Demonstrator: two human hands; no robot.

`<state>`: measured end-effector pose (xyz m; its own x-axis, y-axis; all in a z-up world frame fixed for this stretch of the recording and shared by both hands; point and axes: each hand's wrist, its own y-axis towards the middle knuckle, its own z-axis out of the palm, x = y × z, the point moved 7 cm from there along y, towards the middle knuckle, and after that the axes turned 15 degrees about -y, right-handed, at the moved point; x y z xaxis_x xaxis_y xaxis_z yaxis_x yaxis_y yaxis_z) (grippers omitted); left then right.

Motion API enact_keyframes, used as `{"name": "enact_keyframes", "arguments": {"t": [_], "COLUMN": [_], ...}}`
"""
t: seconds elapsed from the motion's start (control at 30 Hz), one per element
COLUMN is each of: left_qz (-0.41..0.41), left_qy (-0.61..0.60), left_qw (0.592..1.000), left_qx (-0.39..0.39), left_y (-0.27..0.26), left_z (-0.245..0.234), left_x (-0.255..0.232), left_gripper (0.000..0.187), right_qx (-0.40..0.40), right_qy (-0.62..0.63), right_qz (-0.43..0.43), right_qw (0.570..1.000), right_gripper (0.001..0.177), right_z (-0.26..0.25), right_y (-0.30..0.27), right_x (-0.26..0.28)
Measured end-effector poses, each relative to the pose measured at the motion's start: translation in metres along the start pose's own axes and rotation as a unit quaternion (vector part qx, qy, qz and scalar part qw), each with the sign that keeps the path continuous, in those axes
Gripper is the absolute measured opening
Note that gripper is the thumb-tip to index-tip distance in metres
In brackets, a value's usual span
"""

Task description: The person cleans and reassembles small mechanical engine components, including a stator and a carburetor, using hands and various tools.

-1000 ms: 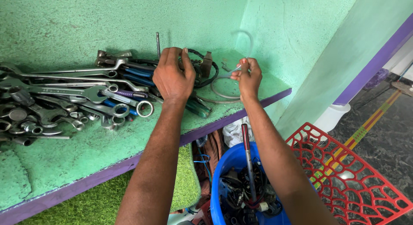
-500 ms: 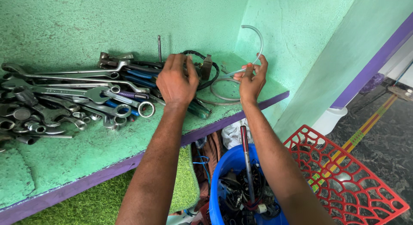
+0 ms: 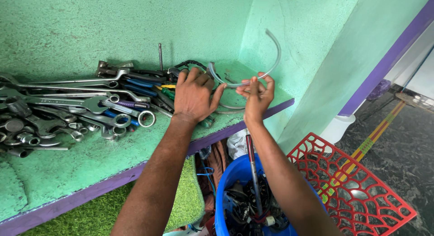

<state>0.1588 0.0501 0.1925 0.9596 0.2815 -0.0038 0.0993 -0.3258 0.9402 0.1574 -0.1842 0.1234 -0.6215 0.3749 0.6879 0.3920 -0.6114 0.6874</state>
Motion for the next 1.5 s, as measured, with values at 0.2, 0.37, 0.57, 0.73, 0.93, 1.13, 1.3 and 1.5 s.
{"name": "enact_keyframes", "arguments": {"t": [0.2, 0.37, 0.57, 0.73, 0.93, 1.13, 1.3, 1.5], "left_qz": [-0.034, -0.064, -0.062, -0.047, 0.007, 0.019, 0.026, -0.021], "left_qy": [-0.008, -0.058, -0.055, -0.054, -0.052, 0.020, -0.001, -0.107], "left_qw": [0.999, 0.994, 0.994, 0.997, 0.999, 0.998, 0.998, 0.994], "left_qx": [-0.026, -0.064, -0.069, -0.037, -0.015, -0.055, -0.063, 0.001], "left_y": [-0.001, -0.005, -0.004, -0.003, -0.003, -0.001, -0.002, -0.006], "left_z": [0.007, 0.008, 0.006, 0.005, 0.003, -0.005, -0.007, 0.010], "left_x": [0.009, 0.017, 0.016, 0.010, -0.001, -0.004, -0.003, 0.006], "left_gripper": [0.038, 0.027, 0.025, 0.016, 0.024, 0.030, 0.031, 0.038], "right_qx": [0.098, 0.173, 0.152, 0.135, 0.191, 0.257, 0.282, 0.270], "right_qy": [0.059, -0.004, -0.016, -0.030, -0.176, -0.099, -0.047, -0.078], "right_qz": [0.028, 0.009, 0.015, 0.014, 0.060, 0.005, -0.010, -0.038], "right_qw": [0.993, 0.985, 0.988, 0.990, 0.964, 0.961, 0.958, 0.959], "right_gripper": [0.037, 0.083, 0.096, 0.091, 0.063, 0.058, 0.053, 0.052], "right_z": [0.018, 0.030, 0.031, 0.030, 0.044, 0.042, 0.038, 0.039], "right_y": [-0.012, -0.016, -0.020, -0.020, -0.028, -0.032, -0.029, -0.034], "right_x": [-0.007, 0.004, 0.014, 0.018, 0.004, -0.002, -0.007, 0.007]}}
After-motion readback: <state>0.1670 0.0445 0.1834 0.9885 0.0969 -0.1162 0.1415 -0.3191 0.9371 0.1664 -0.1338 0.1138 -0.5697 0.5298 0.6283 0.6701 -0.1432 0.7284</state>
